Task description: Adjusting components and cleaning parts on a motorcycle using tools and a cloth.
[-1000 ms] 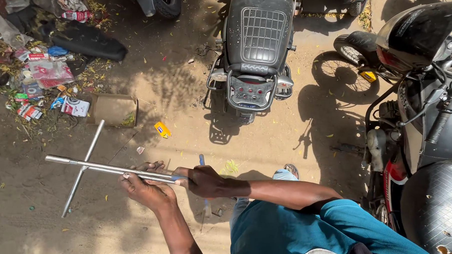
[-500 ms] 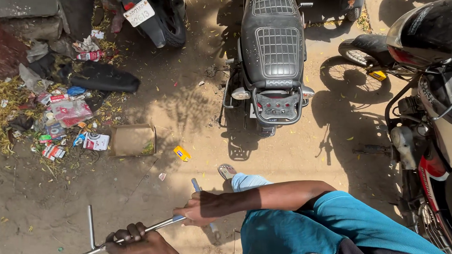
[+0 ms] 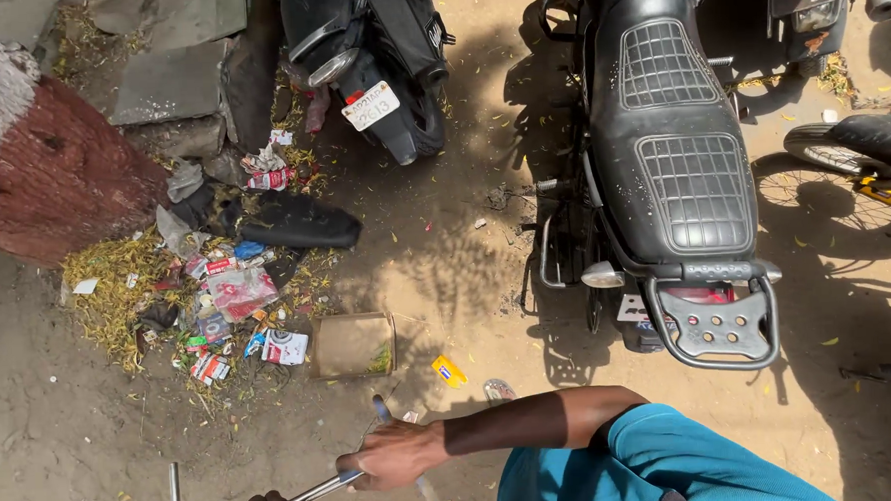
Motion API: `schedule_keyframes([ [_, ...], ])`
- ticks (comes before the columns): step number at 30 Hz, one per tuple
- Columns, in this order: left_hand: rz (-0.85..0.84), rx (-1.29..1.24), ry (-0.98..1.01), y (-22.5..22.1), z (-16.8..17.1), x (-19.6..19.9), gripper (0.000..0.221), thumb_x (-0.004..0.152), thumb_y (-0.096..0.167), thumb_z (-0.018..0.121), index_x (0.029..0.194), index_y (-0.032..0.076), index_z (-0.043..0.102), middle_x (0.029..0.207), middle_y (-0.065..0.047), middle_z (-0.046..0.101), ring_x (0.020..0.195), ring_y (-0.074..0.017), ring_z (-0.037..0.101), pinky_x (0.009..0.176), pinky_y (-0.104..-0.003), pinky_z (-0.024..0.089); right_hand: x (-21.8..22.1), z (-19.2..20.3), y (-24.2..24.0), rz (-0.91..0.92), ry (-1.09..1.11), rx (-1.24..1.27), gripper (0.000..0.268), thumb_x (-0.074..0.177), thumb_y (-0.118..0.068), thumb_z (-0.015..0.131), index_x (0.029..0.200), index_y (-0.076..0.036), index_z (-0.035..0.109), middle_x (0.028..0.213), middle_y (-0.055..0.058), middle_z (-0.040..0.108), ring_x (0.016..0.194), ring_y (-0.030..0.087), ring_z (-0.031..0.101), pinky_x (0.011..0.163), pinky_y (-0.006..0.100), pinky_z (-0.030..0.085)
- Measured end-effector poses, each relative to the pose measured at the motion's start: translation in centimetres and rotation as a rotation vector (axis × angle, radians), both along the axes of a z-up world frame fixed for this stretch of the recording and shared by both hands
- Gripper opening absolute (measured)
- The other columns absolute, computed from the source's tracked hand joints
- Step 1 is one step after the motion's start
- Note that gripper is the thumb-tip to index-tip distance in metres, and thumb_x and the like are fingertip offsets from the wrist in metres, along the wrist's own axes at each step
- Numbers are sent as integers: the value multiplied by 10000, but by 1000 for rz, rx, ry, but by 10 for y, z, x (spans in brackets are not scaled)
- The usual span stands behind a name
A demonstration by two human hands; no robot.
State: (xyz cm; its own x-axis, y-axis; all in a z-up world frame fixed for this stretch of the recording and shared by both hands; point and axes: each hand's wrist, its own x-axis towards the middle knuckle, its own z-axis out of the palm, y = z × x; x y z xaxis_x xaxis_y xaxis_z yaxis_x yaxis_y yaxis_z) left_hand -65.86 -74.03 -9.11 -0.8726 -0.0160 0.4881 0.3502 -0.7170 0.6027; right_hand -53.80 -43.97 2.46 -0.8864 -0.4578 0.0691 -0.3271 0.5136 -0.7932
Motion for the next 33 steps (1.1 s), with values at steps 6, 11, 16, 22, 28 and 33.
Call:
schedule_keyframes([
  [6,349,-50,-632,202,168,-45,245,1111,313,536,909,176,510,684,35,416,555,-105,382,531,-259,357,-88,-81,30,-378,126,-304,371,931,-418,601,1198,-168,666,706,94,647,516,248,604,448,413,529],
  [11,254,-169,-675,313,156,-115,271,1068,308,525,850,154,474,651,35,468,437,-92,373,371,-245,301,-126,-186,86,-527,429,-344,315,1133,-331,493,1373,-139,427,836,30,494,747,180,485,722,281,435],
  [16,-155,-105,-586,406,123,-168,347,1138,322,514,867,109,470,673,-11,483,457,-105,426,388,-259,353,-142,-62,203,-659,-64,-153,257,980,-336,557,1138,-133,568,767,101,623,769,298,616,730,484,467],
  [22,-339,-120,-631,530,120,-216,289,1111,299,540,899,123,455,680,30,412,468,-53,386,374,-200,337,-173,-25,292,-849,-233,5,308,1003,-310,567,1185,-62,596,770,192,670,739,402,662,723,549,506],
  [28,-603,-520,-637,621,135,-235,163,1060,267,440,1113,127,503,851,-27,615,679,-121,626,523,-257,528,-174,-17,358,-1144,-333,2,387,996,-373,589,1238,-72,597,657,185,621,598,339,622,624,487,488],
  [33,-966,-738,-291,652,5,-258,324,1106,203,505,1377,26,505,1222,-118,631,1029,-176,653,830,-332,606,-138,-19,412,-1387,-469,-232,302,1009,-355,613,1068,-59,589,615,101,536,552,200,546,563,408,452],
])
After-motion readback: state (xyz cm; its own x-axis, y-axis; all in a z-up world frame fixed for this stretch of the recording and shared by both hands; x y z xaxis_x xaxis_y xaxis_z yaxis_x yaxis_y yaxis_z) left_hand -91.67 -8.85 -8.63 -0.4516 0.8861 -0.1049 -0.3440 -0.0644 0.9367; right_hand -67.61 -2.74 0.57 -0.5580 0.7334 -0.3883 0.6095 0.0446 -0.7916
